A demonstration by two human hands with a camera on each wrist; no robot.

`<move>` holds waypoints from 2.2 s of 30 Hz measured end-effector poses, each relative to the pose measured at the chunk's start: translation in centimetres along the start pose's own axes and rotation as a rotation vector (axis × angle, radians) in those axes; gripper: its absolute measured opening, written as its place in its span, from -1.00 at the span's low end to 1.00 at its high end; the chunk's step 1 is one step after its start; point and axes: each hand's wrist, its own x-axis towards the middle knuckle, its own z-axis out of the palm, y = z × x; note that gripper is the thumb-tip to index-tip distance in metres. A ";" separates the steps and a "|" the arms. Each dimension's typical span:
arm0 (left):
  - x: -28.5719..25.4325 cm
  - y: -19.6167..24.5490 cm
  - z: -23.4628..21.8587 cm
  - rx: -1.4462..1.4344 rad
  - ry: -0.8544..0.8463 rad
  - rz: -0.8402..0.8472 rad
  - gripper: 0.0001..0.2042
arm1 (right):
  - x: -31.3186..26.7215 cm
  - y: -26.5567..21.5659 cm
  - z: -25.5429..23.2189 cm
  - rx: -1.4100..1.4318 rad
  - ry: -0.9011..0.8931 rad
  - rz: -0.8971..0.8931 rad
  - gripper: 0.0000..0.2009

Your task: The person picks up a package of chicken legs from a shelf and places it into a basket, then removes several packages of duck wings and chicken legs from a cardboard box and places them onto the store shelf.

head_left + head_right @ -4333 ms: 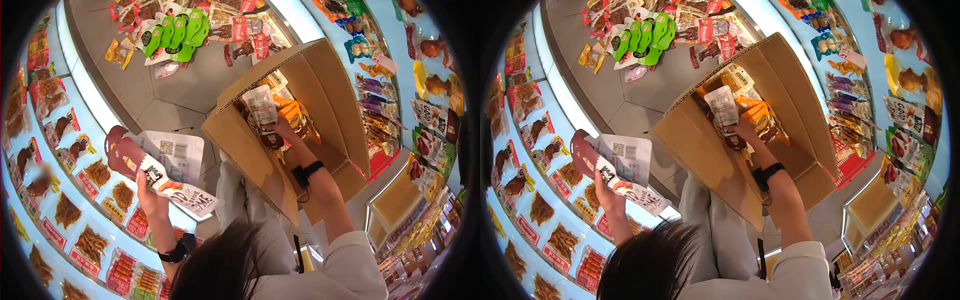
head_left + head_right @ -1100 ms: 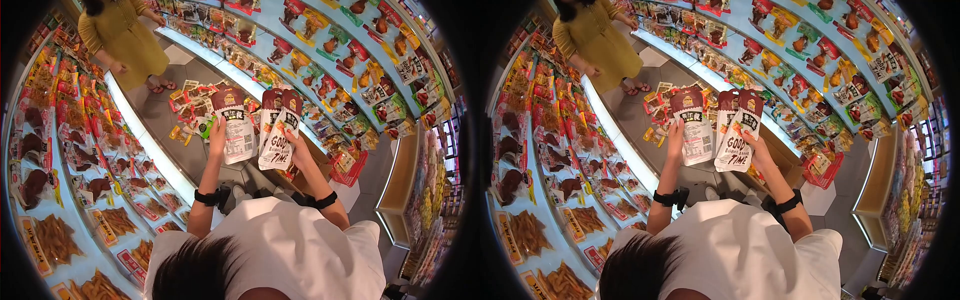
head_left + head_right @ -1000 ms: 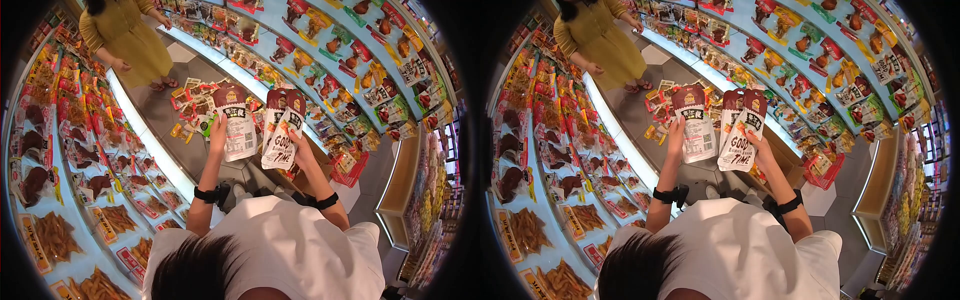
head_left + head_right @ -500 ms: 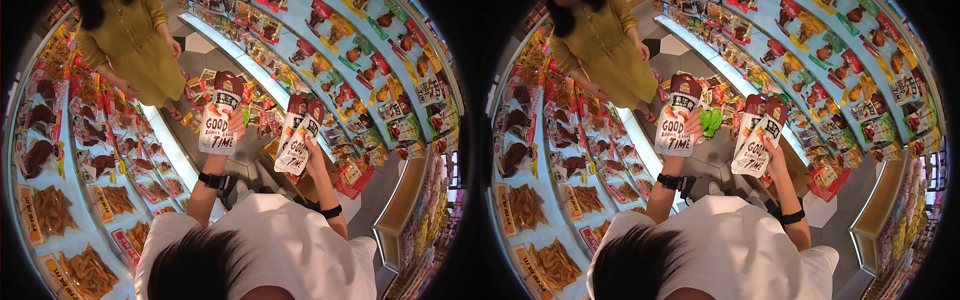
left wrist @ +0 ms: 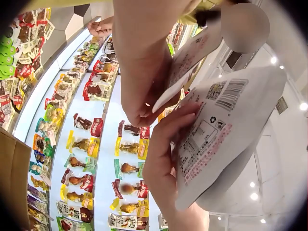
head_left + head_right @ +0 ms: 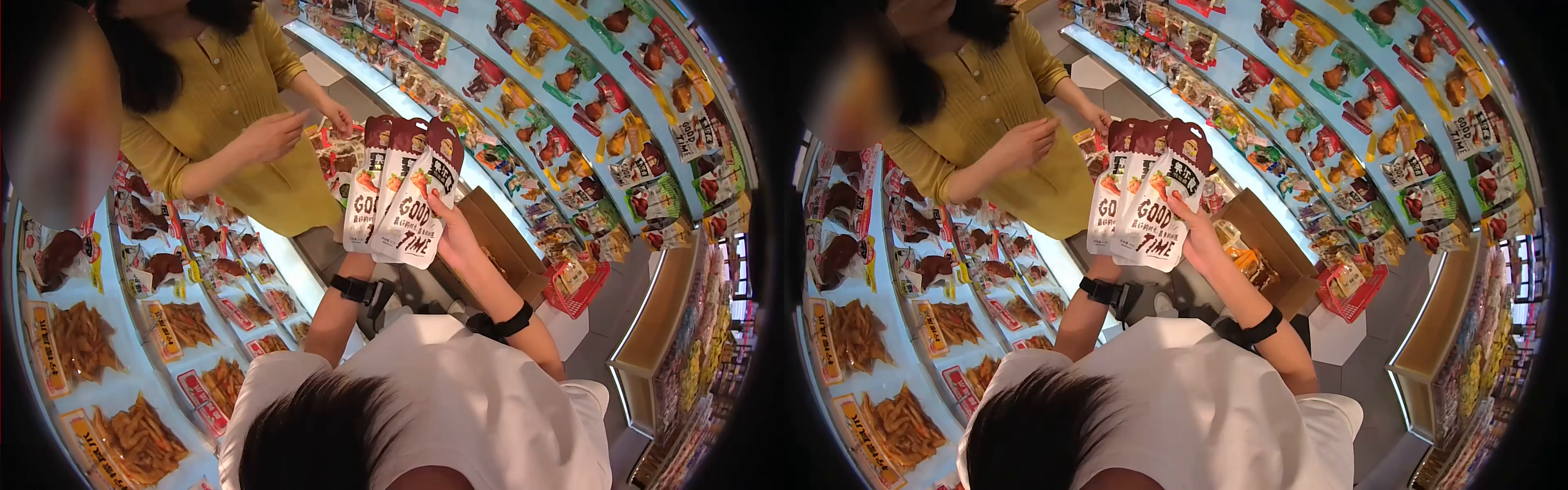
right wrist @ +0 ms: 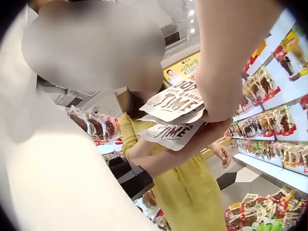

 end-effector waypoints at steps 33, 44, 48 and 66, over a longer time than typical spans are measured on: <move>-1.4 -32.1 -3.7 1.062 0.586 -0.514 -0.67 | -25.2 -11.5 -22.9 0.161 0.125 -0.197 -0.61; 7.4 -52.1 -6.8 1.773 0.202 -0.301 -0.58 | -39.1 -17.9 -36.3 0.256 0.172 -0.284 -0.50; 8.6 -51.9 -9.5 1.665 0.139 -0.354 -0.65 | -40.3 -18.8 -39.1 0.289 0.250 -0.376 -0.53; 7.7 -54.2 -13.3 1.445 0.126 -0.640 -0.45 | -40.3 -21.0 -35.4 -0.301 0.606 -0.422 -0.61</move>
